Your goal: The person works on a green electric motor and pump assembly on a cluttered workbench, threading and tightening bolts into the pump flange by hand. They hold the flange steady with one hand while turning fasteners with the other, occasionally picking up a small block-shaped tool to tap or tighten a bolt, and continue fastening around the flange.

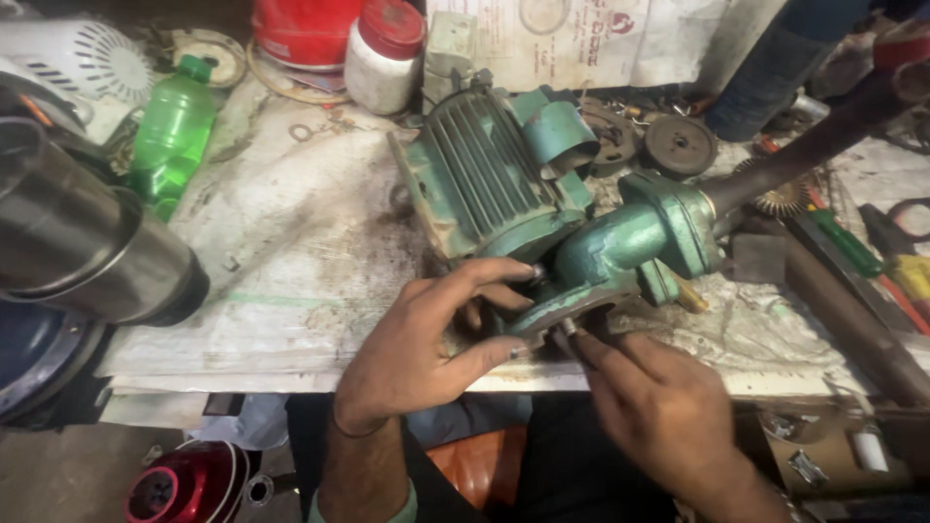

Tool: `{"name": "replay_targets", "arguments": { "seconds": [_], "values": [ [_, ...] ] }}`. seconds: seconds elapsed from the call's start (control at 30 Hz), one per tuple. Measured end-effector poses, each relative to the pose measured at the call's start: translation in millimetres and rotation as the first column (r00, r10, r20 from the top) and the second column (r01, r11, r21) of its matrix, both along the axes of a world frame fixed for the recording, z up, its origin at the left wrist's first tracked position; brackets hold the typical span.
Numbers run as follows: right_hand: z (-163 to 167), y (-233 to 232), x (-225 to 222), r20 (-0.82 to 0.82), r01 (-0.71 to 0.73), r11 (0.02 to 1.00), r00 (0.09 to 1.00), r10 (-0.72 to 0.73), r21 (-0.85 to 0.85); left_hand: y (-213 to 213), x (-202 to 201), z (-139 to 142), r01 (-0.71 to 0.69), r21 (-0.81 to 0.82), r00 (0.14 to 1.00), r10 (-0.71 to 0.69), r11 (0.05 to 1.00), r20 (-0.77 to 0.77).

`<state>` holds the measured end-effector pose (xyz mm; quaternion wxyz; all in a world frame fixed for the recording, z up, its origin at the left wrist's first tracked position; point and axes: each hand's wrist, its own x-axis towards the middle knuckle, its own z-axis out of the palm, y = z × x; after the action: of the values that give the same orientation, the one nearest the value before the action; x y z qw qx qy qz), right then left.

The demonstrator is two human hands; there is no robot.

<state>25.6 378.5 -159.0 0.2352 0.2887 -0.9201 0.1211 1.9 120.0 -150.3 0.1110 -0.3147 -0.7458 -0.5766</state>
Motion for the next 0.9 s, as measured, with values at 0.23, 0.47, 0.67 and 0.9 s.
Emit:
{"name": "replay_targets", "arguments": {
  "seconds": [0.23, 0.47, 0.67, 0.9],
  "values": [
    [-5.8, 4.1, -1.4, -0.022, -0.03, 0.999, 0.999, 0.03, 0.011, 5.7, -2.4, -9.2, 0.004, -0.006, 1.0, -0.004, 1.0, 0.009],
    [-0.8, 3.9, 4.1, 0.034, -0.068, 0.996, 0.997, 0.07, -0.058, 5.2, 2.2, 1.4, -0.017, -0.019, 1.0, 0.017, 1.0, 0.026],
    [7.7, 5.5, 6.9, 0.013, -0.032, 0.997, 0.999, 0.033, -0.068, 7.8, 11.5, 15.2, -0.072, -0.077, 0.997, 0.074, 0.994, 0.017],
    [14.2, 11.4, 12.4, 0.014, -0.02, 0.998, 1.0, 0.021, -0.055, 11.5, 17.9, 20.6, -0.064, -0.059, 0.997, 0.066, 0.996, 0.037]
  ]
}}
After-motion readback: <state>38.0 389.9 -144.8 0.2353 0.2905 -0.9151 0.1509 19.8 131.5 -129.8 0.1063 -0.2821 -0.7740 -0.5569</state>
